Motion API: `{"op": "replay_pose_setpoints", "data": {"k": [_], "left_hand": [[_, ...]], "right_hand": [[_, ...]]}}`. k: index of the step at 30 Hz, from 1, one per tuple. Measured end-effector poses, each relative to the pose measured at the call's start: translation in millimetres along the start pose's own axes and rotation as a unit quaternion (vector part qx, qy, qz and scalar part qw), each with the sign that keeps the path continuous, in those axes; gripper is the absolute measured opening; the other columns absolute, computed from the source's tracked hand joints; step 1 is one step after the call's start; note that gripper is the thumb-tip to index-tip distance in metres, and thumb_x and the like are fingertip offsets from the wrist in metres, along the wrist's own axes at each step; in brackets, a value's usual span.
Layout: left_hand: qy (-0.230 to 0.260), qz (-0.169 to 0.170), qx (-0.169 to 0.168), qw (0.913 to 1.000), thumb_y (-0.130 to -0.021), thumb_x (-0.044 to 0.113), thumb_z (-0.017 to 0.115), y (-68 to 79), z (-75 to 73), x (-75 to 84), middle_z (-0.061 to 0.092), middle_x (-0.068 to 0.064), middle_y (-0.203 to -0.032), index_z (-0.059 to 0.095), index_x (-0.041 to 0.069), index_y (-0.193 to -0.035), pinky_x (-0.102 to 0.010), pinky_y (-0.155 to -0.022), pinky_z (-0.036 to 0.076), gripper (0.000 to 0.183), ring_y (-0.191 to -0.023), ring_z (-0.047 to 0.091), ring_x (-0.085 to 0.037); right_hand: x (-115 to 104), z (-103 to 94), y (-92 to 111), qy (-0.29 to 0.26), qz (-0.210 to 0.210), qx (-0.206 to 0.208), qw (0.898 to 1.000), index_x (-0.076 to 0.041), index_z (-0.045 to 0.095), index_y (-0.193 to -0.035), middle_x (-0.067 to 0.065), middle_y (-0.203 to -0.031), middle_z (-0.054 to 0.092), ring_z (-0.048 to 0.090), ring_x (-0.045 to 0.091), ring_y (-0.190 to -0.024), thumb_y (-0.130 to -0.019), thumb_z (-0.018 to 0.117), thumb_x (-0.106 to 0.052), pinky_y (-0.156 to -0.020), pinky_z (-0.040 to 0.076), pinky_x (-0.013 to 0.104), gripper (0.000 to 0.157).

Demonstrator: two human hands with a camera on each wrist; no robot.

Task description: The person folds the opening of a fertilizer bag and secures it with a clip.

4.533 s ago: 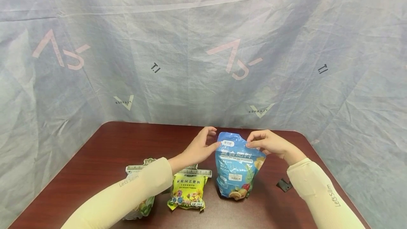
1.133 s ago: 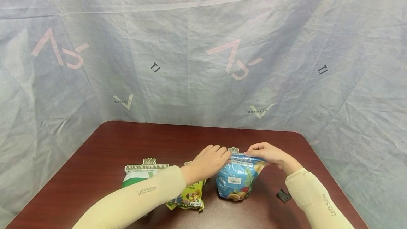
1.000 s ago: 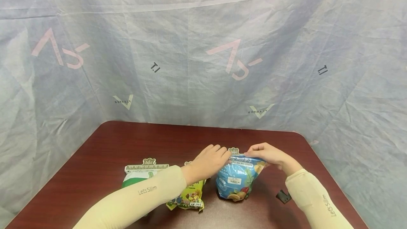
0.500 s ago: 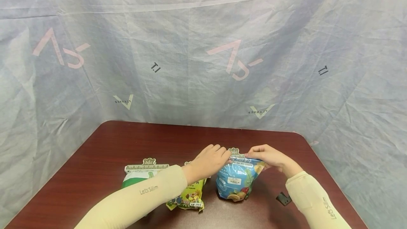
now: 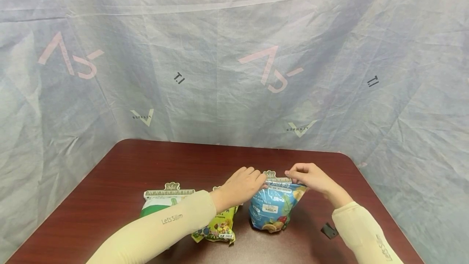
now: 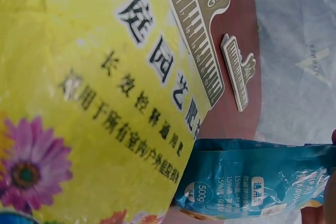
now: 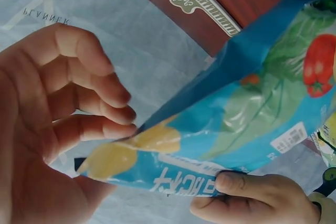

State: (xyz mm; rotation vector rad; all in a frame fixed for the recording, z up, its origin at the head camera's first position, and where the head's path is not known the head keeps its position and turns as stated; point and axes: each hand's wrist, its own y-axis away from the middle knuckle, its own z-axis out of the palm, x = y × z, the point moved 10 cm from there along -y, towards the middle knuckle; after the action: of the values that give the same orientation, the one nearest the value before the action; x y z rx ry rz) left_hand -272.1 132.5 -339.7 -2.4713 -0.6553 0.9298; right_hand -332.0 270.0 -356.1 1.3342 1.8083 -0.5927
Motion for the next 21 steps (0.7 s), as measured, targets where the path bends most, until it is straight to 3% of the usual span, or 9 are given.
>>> {"op": "replay_pose_setpoints", "data": {"k": [5, 9, 13, 17, 21], "left_hand": [[0.002, -0.001, -0.003, 1.0000, -0.098, 0.036, 0.041, 0.4, 2.3, 0.2, 0.056, 0.005, -0.079, 0.054, 0.014, -0.099, -0.023, -0.050, 0.028, 0.025, -0.061, 0.044, -0.010], [-0.003, -0.003, -0.008, 1.0000, -0.098, 0.037, 0.040, -0.2, 3.0, -0.3, 0.057, 0.005, -0.080, 0.053, 0.015, -0.099, -0.023, -0.051, 0.030, 0.026, -0.062, 0.045, -0.010], [-0.006, -0.006, -0.019, 0.9998, -0.098, 0.037, 0.038, -0.6, 3.2, -1.1, 0.056, 0.006, -0.080, 0.052, 0.016, -0.097, -0.023, -0.051, 0.030, 0.025, -0.062, 0.046, -0.010], [-0.006, -0.008, -0.025, 0.9996, -0.098, 0.038, 0.038, -0.5, 3.3, -1.4, 0.056, 0.006, -0.080, 0.051, 0.016, -0.097, -0.023, -0.051, 0.027, 0.025, -0.062, 0.045, -0.009], [-0.007, -0.009, -0.024, 0.9996, -0.098, 0.038, 0.038, -0.1, 4.1, -1.1, 0.055, 0.006, -0.080, 0.051, 0.016, -0.096, -0.024, -0.051, 0.027, 0.026, -0.062, 0.045, -0.010]], "right_hand": [[-12, -9.0, 6, 0.059, -0.034, 0.067, 0.995, -0.008, 0.062, -0.086, 0.011, -0.074, 0.056, 0.051, 0.016, -0.060, -0.089, 0.058, -0.036, -0.053, 0.044, 0.033, 0.028], [-27, -16.1, 13, 0.141, -0.065, 0.139, 0.978, -0.018, 0.063, -0.084, 0.002, -0.067, 0.056, 0.048, 0.013, -0.054, -0.088, 0.058, -0.040, -0.050, 0.041, 0.029, 0.024], [-44, -18.6, 21, 0.199, -0.108, 0.201, 0.953, -0.023, 0.062, -0.083, -0.004, -0.068, 0.056, 0.046, 0.011, -0.053, -0.089, 0.058, -0.039, -0.049, 0.039, 0.027, 0.017], [-63, -15.2, 31, 0.233, -0.179, 0.246, 0.924, -0.024, 0.061, -0.082, -0.010, -0.070, 0.053, 0.047, 0.008, -0.056, -0.088, 0.062, -0.031, -0.050, 0.039, 0.024, 0.009], [-82, -6.4, 43, 0.288, -0.270, 0.284, 0.874, -0.021, 0.060, -0.081, -0.012, -0.072, 0.050, 0.045, 0.005, -0.060, -0.082, 0.070, -0.019, -0.051, 0.039, 0.023, 0.009]]}}
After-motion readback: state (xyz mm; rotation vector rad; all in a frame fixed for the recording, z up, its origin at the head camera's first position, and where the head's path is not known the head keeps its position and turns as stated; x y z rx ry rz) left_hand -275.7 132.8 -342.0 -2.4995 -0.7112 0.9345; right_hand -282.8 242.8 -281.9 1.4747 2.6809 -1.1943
